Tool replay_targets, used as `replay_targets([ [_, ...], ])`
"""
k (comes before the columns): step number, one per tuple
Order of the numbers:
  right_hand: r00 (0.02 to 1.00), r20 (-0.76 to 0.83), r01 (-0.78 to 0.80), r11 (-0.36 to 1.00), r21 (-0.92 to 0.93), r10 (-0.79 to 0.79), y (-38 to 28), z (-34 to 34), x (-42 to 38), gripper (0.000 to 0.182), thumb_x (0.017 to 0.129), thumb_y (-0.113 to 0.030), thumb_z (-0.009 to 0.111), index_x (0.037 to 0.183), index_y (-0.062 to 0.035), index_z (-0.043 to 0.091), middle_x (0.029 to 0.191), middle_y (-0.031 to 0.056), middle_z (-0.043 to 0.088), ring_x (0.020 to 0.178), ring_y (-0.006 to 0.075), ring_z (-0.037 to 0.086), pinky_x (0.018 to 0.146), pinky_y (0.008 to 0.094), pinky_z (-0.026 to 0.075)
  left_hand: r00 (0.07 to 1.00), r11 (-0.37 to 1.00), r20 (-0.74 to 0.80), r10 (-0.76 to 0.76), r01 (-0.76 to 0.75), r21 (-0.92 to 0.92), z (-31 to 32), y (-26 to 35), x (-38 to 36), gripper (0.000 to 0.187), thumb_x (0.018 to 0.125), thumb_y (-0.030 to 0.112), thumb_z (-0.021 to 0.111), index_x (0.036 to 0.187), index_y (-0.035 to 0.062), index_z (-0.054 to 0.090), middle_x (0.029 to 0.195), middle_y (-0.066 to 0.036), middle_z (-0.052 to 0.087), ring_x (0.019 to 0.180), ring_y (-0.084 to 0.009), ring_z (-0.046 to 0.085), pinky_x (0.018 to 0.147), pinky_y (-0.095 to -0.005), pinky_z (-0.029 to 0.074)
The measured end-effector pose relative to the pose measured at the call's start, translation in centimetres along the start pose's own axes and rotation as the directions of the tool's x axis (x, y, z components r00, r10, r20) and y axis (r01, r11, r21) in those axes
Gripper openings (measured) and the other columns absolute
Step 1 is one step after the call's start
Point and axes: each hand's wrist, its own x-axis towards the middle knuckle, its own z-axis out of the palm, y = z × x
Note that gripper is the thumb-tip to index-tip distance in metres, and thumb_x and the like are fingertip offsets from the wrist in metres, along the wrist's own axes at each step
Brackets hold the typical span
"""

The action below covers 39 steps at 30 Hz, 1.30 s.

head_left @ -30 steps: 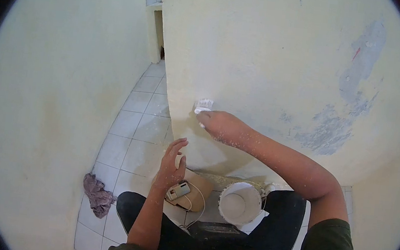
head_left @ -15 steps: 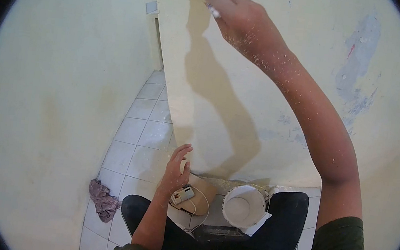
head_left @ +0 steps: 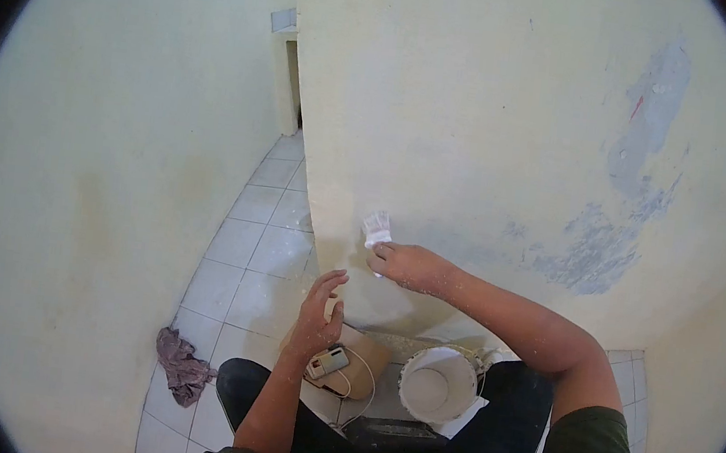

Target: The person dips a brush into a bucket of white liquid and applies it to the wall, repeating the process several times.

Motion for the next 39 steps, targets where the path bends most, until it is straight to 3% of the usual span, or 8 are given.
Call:
replay_targets([
  [8,0.928,-0.358,-0.126,0.991,-0.038,0.104,1.5,-14.2,4.3,0.031,0.087,-0.009,0.06,0.117,-0.0049,0.055,0.099,0.019,0.061,0.09,0.0366,0.062,0.078,0.0428,0.054,1.0,1.0,0.012,0.009,-0.009,-0.022,0.3,-0.2,0.3,0.05,0.082,-0.01,0.052,0.129,0.0066,0.052,0.137,-0.016,0.052,0.124,-0.0337,0.053,0.091,-0.0393,0.05],
  [15,0.612,-0.74,-0.117,0.894,-0.433,-0.279,1.2,-24.6,9.2,0.024,0.083,0.003,0.057,0.107,-0.001,0.057,0.094,0.0154,0.06,0.092,0.0334,0.061,0.078,0.0401,0.054,1.0,0.999,0.03,0.007,-0.006,-0.033,0.7,0.3,0.5,0.048,0.082,-0.01,0.053,0.128,0.0065,0.053,0.136,-0.016,0.052,0.123,-0.0333,0.053,0.09,-0.0385,0.051],
  [19,0.892,-0.442,-0.144,0.866,-0.479,-0.096,-0.3,-20.2,8.1,0.016,0.083,-0.004,0.056,0.099,0.001,0.056,0.093,0.0161,0.057,0.09,0.0315,0.061,0.074,0.0379,0.056,1.0,0.999,0.02,0.008,-0.007,-0.039,0.6,0.0,0.4,0.048,0.082,-0.01,0.053,0.128,0.0065,0.053,0.136,-0.016,0.053,0.123,-0.0334,0.054,0.09,-0.0387,0.051],
  [23,0.928,-0.261,0.058,0.797,-0.602,-0.264,1.2,-10.2,4.4,0.019,0.08,-0.01,0.058,0.093,0.004,0.054,0.092,0.0163,0.055,0.099,0.0289,0.059,0.069,0.0338,0.057,1.0,1.0,0.008,-0.003,0.004,-0.028,0.0,0.3,0.2,0.049,0.082,-0.009,0.052,0.128,0.0068,0.053,0.136,-0.016,0.053,0.123,-0.0345,0.053,0.091,-0.0395,0.05],
  [30,0.996,0.052,-0.068,0.997,-0.039,0.07,-0.7,-2.2,-1.5,0.021,0.082,-0.005,0.057,0.101,0.0018,0.052,0.099,0.0184,0.056,0.101,0.0347,0.06,0.075,0.0414,0.059,1.0,1.0,0.03,0.004,-0.004,-0.023,0.1,0.1,0.1,0.047,0.082,-0.01,0.052,0.126,0.0063,0.055,0.135,-0.016,0.053,0.122,-0.0338,0.054,0.091,-0.0391,0.051],
  [33,0.978,-0.116,-0.177,0.984,-0.029,0.172,0.1,-6.1,-0.7,0.033,0.082,-0.007,0.061,0.112,0.0006,0.051,0.105,0.0197,0.056,0.097,0.0358,0.06,0.075,0.0425,0.057,0.999,0.999,0.036,0.008,-0.007,-0.034,0.4,0.3,0.2,0.047,0.082,-0.01,0.052,0.125,0.0062,0.056,0.135,-0.016,0.054,0.123,-0.0332,0.054,0.09,-0.0386,0.051],
  [35,0.878,-0.479,-0.077,0.991,-0.106,0.017,1.4,-10.3,0.7,0.036,0.081,-0.001,0.061,0.116,-0.0006,0.053,0.101,0.0193,0.057,0.092,0.0366,0.06,0.077,0.0415,0.055,0.999,0.999,0.052,0.002,0.001,-0.05,0.4,0.4,0.3,0.046,0.083,-0.01,0.051,0.126,0.0063,0.055,0.135,-0.016,0.053,0.122,-0.0341,0.054,0.092,-0.0393,0.05],
  [39,0.781,-0.623,-0.191,0.965,-0.181,0.038,1.1,-19.8,2.4,0.029,0.083,0.0,0.057,0.111,0.0007,0.056,0.104,0.0201,0.059,0.098,0.036,0.06,0.081,0.0422,0.054,0.998,0.999,0.065,0.008,-0.005,-0.041,1.0,0.0,0.4,0.046,0.083,-0.01,0.051,0.125,0.0064,0.055,0.134,-0.016,0.053,0.122,-0.0339,0.054,0.092,-0.0392,0.05],
])
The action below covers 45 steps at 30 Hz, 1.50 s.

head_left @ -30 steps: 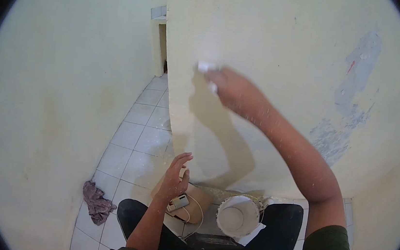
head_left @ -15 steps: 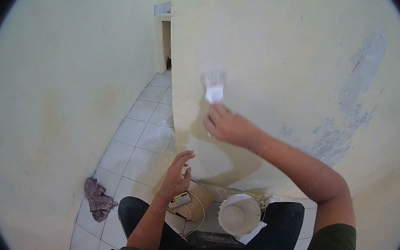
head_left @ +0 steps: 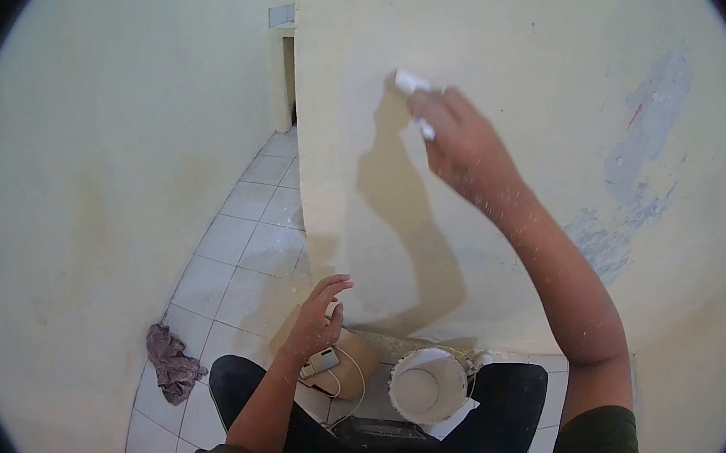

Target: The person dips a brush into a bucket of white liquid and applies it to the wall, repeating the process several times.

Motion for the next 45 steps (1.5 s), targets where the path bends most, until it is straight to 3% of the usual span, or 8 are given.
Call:
replay_targets([
  [6,0.93,-0.227,0.24,0.945,-0.224,-0.29,0.6,0.0,2.4,0.024,0.08,-0.004,0.06,0.104,-0.0001,0.056,0.099,0.0156,0.058,0.095,0.0306,0.061,0.076,0.0382,0.056,1.0,1.0,0.007,0.002,-0.002,-0.008,0.3,0.4,0.1,0.046,0.083,-0.01,0.051,0.125,0.0063,0.055,0.133,-0.017,0.054,0.121,-0.0341,0.055,0.092,-0.0389,0.05],
  [10,0.953,0.132,0.285,0.954,-0.098,-0.271,-1.0,3.9,-1.4,0.03,0.08,-0.006,0.062,0.109,0.0009,0.056,0.106,0.0192,0.057,0.101,0.0334,0.061,0.074,0.038,0.058,1.0,1.0,-0.018,0.017,-0.017,-0.003,0.3,-0.1,0.1,0.045,0.082,-0.01,0.051,0.124,0.006,0.055,0.133,-0.017,0.054,0.119,-0.0343,0.056,0.091,-0.0388,0.05],
  [16,0.758,0.578,0.229,0.953,0.2,-0.303,-3.4,10.7,-8.4,0.035,0.08,-0.007,0.061,0.112,0.0025,0.053,0.103,0.0183,0.056,0.1,0.0324,0.058,0.071,0.0393,0.058,1.0,1.0,-0.029,0.008,-0.008,0.011,-0.1,-0.1,0.1,0.046,0.082,-0.011,0.051,0.124,0.0057,0.055,0.133,-0.017,0.054,0.118,-0.0346,0.056,0.09,-0.0384,0.05],
  [25,0.987,0.032,0.144,0.955,0.26,-0.158,-0.3,7.8,-0.4,0.04,0.078,0.005,0.059,0.117,-0.0016,0.055,0.101,0.0178,0.058,0.093,0.0358,0.059,0.078,0.0413,0.053,1.0,1.0,-0.023,0.004,-0.004,0.01,-0.6,-0.3,0.0,0.048,0.082,-0.012,0.051,0.126,0.0064,0.055,0.133,-0.016,0.054,0.121,-0.0344,0.056,0.09,-0.0396,0.051],
  [31,0.899,-0.355,0.236,0.966,-0.103,-0.257,-0.5,2.0,7.0,0.027,0.077,0.0,0.061,0.104,-0.0005,0.059,0.095,0.0164,0.058,0.094,0.0331,0.059,0.079,0.0384,0.053,1.0,1.0,-0.017,-0.013,0.013,-0.001,-0.5,-0.2,0.2,0.047,0.082,-0.012,0.05,0.125,0.0064,0.055,0.133,-0.015,0.055,0.121,-0.0341,0.056,0.09,-0.0392,0.051],
  [38,0.856,0.235,0.493,0.863,-0.106,-0.46,-3.0,12.1,-3.7,0.03,0.08,-0.015,0.061,0.102,0.0038,0.055,0.099,0.016,0.054,0.103,0.0305,0.057,0.078,0.0346,0.057,0.994,1.0,-0.106,-0.009,0.011,0.025,-0.8,0.3,0.4,0.047,0.079,-0.013,0.048,0.122,0.0051,0.057,0.131,-0.015,0.056,0.117,-0.0335,0.057,0.089,-0.0388,0.05],
  [43,0.784,0.583,0.07,0.964,0.257,-0.213,-5.7,15.6,-10.3,0.033,0.081,-0.01,0.063,0.109,0.0042,0.055,0.105,0.0195,0.057,0.103,0.0347,0.057,0.082,0.0384,0.055,0.977,0.997,-0.206,-0.056,0.065,0.041,-1.3,-0.2,0.2,0.045,0.077,-0.014,0.047,0.116,0.0044,0.058,0.128,-0.016,0.058,0.117,-0.0316,0.057,0.085,-0.0366,0.051],
  [45,0.917,0.377,-0.021,0.928,0.372,-0.131,-5.2,15.7,-10.2,0.035,0.08,-0.006,0.064,0.113,0.0034,0.054,0.105,0.0205,0.057,0.101,0.0363,0.057,0.084,0.0413,0.054,0.973,0.997,-0.222,-0.058,0.069,0.039,-1.5,-0.3,0.3,0.044,0.076,-0.014,0.047,0.114,0.0045,0.059,0.128,-0.016,0.058,0.118,-0.0307,0.057,0.084,-0.0357,0.051],
])
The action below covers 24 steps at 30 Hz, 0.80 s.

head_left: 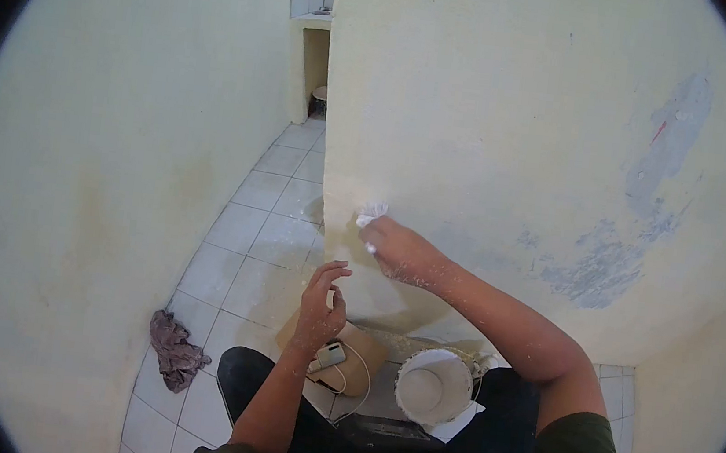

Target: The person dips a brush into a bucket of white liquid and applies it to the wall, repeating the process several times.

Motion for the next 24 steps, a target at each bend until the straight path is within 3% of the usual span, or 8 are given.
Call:
replay_targets([
  [1,0.992,-0.128,-0.002,0.997,0.078,0.012,0.1,-0.3,0.2,0.036,0.08,-0.003,0.064,0.114,0.003,0.054,0.105,0.021,0.057,0.1,0.037,0.058,0.085,0.0428,0.053,1.0,1.0,-0.001,0.005,-0.005,-0.001,0.0,-0.1,0.0,0.044,0.076,-0.014,0.047,0.114,0.0046,0.059,0.128,-0.016,0.058,0.118,-0.0306,0.057,0.083,-0.0355,0.051],
  [6,0.946,-0.324,-0.059,0.996,-0.06,0.036,0.1,-11.3,4.3,0.03,0.081,0.003,0.065,0.11,-0.0016,0.06,0.101,0.016,0.063,0.095,0.0358,0.061,0.084,0.0415,0.051,0.999,0.999,0.013,0.034,-0.034,-0.001,0.2,-0.2,-0.2,0.043,0.075,-0.015,0.048,0.112,0.0043,0.059,0.127,-0.015,0.058,0.118,-0.0294,0.057,0.082,-0.0337,0.051],
  [10,0.698,-0.696,-0.053,0.957,-0.286,-0.17,-0.6,-19.3,7.9,0.031,0.072,0.007,0.063,0.102,-0.0016,0.064,0.101,0.0161,0.063,0.093,0.0351,0.061,0.079,0.0423,0.053,1.0,1.0,0.012,0.026,-0.026,0.002,0.3,0.0,0.0,0.042,0.075,-0.015,0.049,0.111,0.004,0.06,0.127,-0.015,0.058,0.112,-0.0272,0.059,0.078,-0.0318,0.05],
  [14,0.66,-0.61,0.015,0.82,-0.573,-0.439,-0.5,-21.2,9.7,0.031,0.073,0.007,0.061,0.103,-0.001,0.062,0.1,0.0148,0.061,0.095,0.0325,0.06,0.078,0.0399,0.055,1.0,1.0,0.01,0.012,-0.012,-0.002,0.7,-0.1,0.1,0.042,0.074,-0.015,0.05,0.11,0.0041,0.059,0.127,-0.015,0.058,0.107,-0.0247,0.061,0.073,-0.03,0.048],
  [17,0.852,-0.43,-0.023,0.8,-0.6,-0.298,0.1,-16.8,8.8,0.027,0.076,-0.003,0.062,0.103,0.0007,0.059,0.099,0.0158,0.058,0.099,0.0329,0.059,0.078,0.0371,0.056,0.999,0.999,-0.007,0.047,-0.047,0.007,0.8,-0.2,0.2,0.043,0.074,-0.016,0.049,0.111,0.0041,0.06,0.126,-0.014,0.058,0.105,-0.0228,0.062,0.072,-0.0291,0.048],
  [19,0.913,-0.309,0.022,0.788,-0.615,-0.268,0.3,-12.8,7.4,0.026,0.078,-0.012,0.061,0.101,0.0012,0.056,0.098,0.0158,0.056,0.101,0.0324,0.058,0.077,0.0345,0.056,0.999,0.999,-0.007,0.031,-0.031,-0.013,0.9,-0.4,0.1,0.045,0.073,-0.015,0.048,0.112,0.005,0.059,0.127,-0.013,0.058,0.1,-0.0227,0.061,0.072,-0.031,0.048],
  [21,0.949,-0.204,0.094,0.834,-0.544,-0.24,0.5,-8.1,5.1,0.03,0.079,-0.009,0.062,0.106,0.0032,0.057,0.109,0.0197,0.056,0.108,0.0355,0.057,0.081,0.0367,0.057,0.999,0.999,-0.031,0.035,-0.036,-0.026,1.1,-0.8,0.0,0.046,0.073,-0.015,0.047,0.112,0.005,0.059,0.126,-0.013,0.058,0.096,-0.0222,0.061,0.07,-0.0315,0.048],
  [24,0.988,-0.024,0.128,0.905,-0.405,-0.151,0.2,-0.1,1.6,0.032,0.08,-0.012,0.061,0.107,0.0035,0.056,0.105,0.0179,0.055,0.105,0.0339,0.056,0.078,0.0353,0.058,0.991,0.997,-0.112,0.068,-0.07,-0.014,1.2,-1.6,0.0,0.047,0.071,-0.017,0.046,0.111,0.0035,0.06,0.123,-0.014,0.059,0.092,-0.0206,0.061,0.069,-0.0294,0.048],
])
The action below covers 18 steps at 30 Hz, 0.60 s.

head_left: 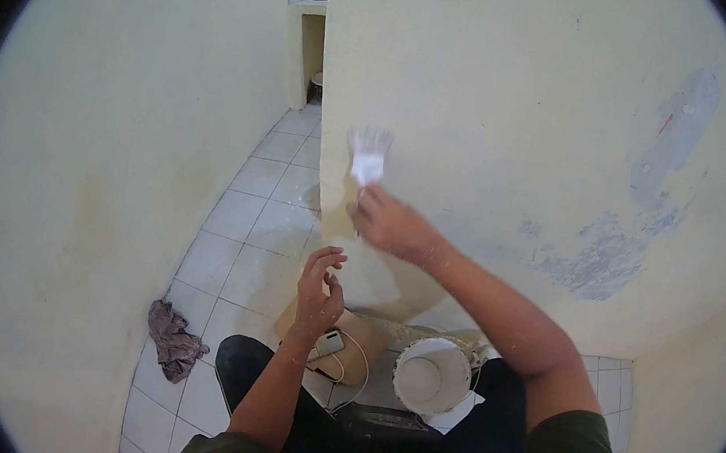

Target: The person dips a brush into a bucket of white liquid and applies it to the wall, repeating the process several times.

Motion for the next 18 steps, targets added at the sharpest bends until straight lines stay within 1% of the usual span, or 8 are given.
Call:
replay_targets([
  [2,0.993,0.115,-0.043,0.991,0.123,0.029,-2.2,3.8,-2.4,0.031,0.08,-0.011,0.061,0.107,0.0025,0.055,0.104,0.0163,0.054,0.104,0.0319,0.056,0.076,0.0349,0.058,0.998,0.999,-0.056,0.018,-0.016,0.029,-0.1,-0.2,0.1,0.046,0.072,-0.018,0.045,0.111,0.0023,0.059,0.121,-0.015,0.059,0.092,-0.0191,0.061,0.069,-0.0269,0.048],
  [4,0.975,0.216,-0.109,0.969,0.222,0.06,-3.9,5.7,-4.1,0.031,0.078,-0.008,0.062,0.107,0.0011,0.055,0.104,0.0151,0.053,0.103,0.03,0.055,0.075,0.0345,0.058,0.997,1.0,-0.072,0.001,0.0,0.02,-0.2,-0.2,0.2,0.047,0.072,-0.018,0.045,0.111,0.0024,0.059,0.121,-0.014,0.059,0.092,-0.0188,0.061,0.069,-0.0268,0.048],
  [7,0.937,0.324,-0.25,0.896,0.367,0.129,-4.9,6.0,-5.0,0.026,0.077,-0.001,0.061,0.102,0.0019,0.053,0.109,0.0165,0.054,0.107,0.0346,0.056,0.077,0.0408,0.057,0.998,1.0,-0.06,-0.025,0.025,0.015,-0.4,-0.2,0.1,0.048,0.071,-0.018,0.045,0.112,0.0024,0.059,0.121,-0.014,0.058,0.092,-0.0184,0.061,0.069,-0.0269,0.048],
  [10,0.935,0.233,-0.347,0.824,0.448,0.267,-4.1,3.6,-3.9,0.036,0.073,0.005,0.062,0.107,-0.0006,0.055,0.107,0.0172,0.054,0.104,0.0346,0.057,0.079,0.0415,0.056,0.999,0.999,-0.041,-0.026,0.027,0.019,-0.5,-0.7,0.0,0.049,0.071,-0.018,0.045,0.112,0.0029,0.059,0.122,-0.013,0.058,0.092,-0.0183,0.061,0.07,-0.027,0.048],
  [13,0.965,-0.095,-0.188,0.897,0.4,0.245,-0.7,0.3,-1.9,0.04,0.073,0.007,0.06,0.111,-0.0012,0.055,0.11,0.0184,0.054,0.101,0.038,0.058,0.081,0.0436,0.054,0.999,1.0,-0.028,-0.015,0.015,0.015,-0.3,-0.5,-0.1,0.049,0.071,-0.018,0.046,0.113,0.0034,0.059,0.122,-0.013,0.057,0.092,-0.0184,0.061,0.07,-0.0271,0.049],
  [15,0.944,-0.162,-0.217,0.91,0.354,0.288,2.0,-3.7,0.1,0.042,0.072,0.008,0.061,0.113,-0.0028,0.057,0.109,0.0178,0.057,0.096,0.0383,0.059,0.082,0.0425,0.052,1.0,1.0,-0.027,-0.012,0.012,-0.001,-0.2,-0.2,0.1,0.05,0.07,-0.018,0.045,0.113,0.003,0.059,0.122,-0.014,0.057,0.091,-0.0192,0.06,0.069,-0.0272,0.048],
  [17,0.903,-0.318,-0.183,0.929,0.323,0.288,4.0,-8.5,2.6,0.041,0.071,0.008,0.062,0.11,-0.0027,0.059,0.102,0.0165,0.059,0.091,0.0371,0.059,0.08,0.0409,0.052,0.999,0.999,-0.029,-0.019,0.019,-0.031,0.0,0.0,0.2,0.05,0.069,-0.018,0.044,0.112,0.002,0.06,0.12,-0.014,0.058,0.089,-0.0207,0.06,0.068,-0.0273,0.047],
  [18,0.881,-0.394,-0.177,0.955,0.239,0.262,4.8,-10.7,3.8,0.04,0.071,0.008,0.063,0.109,-0.0027,0.06,0.099,0.0156,0.059,0.09,0.0357,0.059,0.078,0.0403,0.052,1.0,0.999,-0.023,-0.021,0.02,-0.027,0.0,0.0,0.2,0.05,0.069,-0.018,0.045,0.111,0.0021,0.06,0.12,-0.014,0.058,0.089,-0.0204,0.059,0.068,-0.0273,0.047],
])
